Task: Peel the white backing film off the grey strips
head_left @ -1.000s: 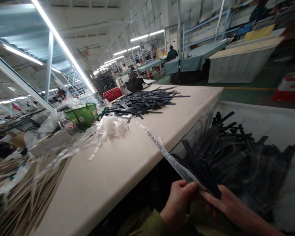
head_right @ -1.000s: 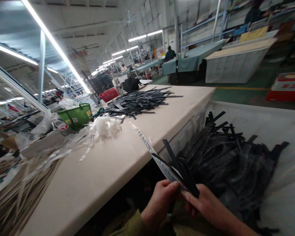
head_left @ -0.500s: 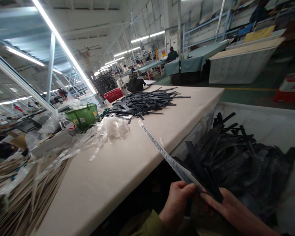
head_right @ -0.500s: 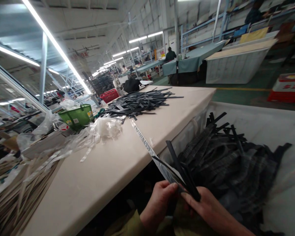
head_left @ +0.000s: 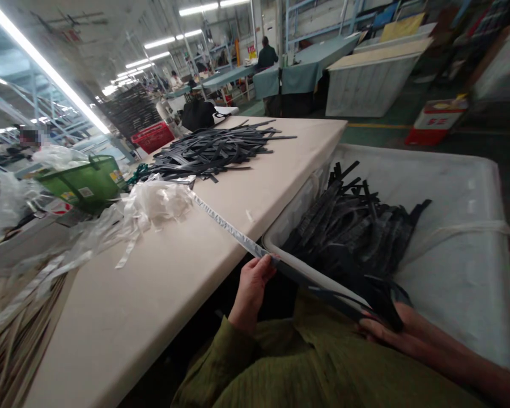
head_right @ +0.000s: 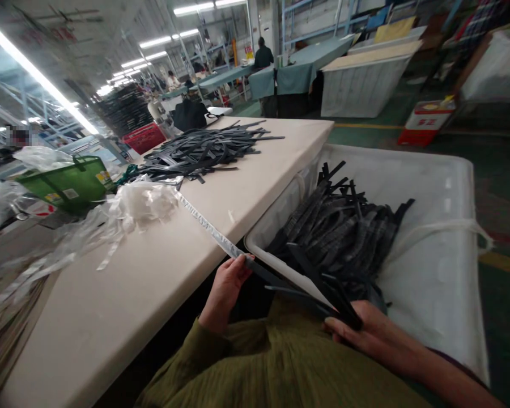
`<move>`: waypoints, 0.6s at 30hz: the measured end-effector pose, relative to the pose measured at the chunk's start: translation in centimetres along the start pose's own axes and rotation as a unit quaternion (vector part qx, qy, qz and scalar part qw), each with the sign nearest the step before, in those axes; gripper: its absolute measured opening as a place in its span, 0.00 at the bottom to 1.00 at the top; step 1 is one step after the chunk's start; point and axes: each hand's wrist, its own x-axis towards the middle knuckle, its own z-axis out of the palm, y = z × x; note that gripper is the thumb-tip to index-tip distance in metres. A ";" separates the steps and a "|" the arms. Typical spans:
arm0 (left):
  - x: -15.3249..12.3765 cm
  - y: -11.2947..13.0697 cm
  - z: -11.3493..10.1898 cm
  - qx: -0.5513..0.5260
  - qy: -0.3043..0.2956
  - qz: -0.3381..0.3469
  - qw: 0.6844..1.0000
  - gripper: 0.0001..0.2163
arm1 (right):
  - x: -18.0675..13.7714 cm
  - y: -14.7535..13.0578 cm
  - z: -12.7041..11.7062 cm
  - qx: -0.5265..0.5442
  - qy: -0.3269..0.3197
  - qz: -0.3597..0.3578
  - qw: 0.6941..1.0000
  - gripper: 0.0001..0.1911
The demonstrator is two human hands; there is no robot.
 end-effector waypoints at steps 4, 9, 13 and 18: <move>-0.5 -0.4 0.6 -0.006 -0.024 -0.038 0.999 0.20 | 0.3 -0.3 0.8 0.007 0.011 -0.001 1.000 0.24; -2.1 -1.3 2.1 0.005 -0.045 -0.082 0.996 0.21 | 2.6 -3.8 2.1 0.085 0.004 0.003 0.996 0.24; -3.1 -1.5 2.5 0.012 -0.083 -0.097 0.992 0.19 | 3.9 -6.3 2.5 0.090 0.011 -0.051 0.995 0.24; -3.6 -0.5 2.3 -0.013 -0.096 -0.119 0.988 0.20 | 4.4 -5.0 2.5 0.124 0.109 -0.142 0.976 0.23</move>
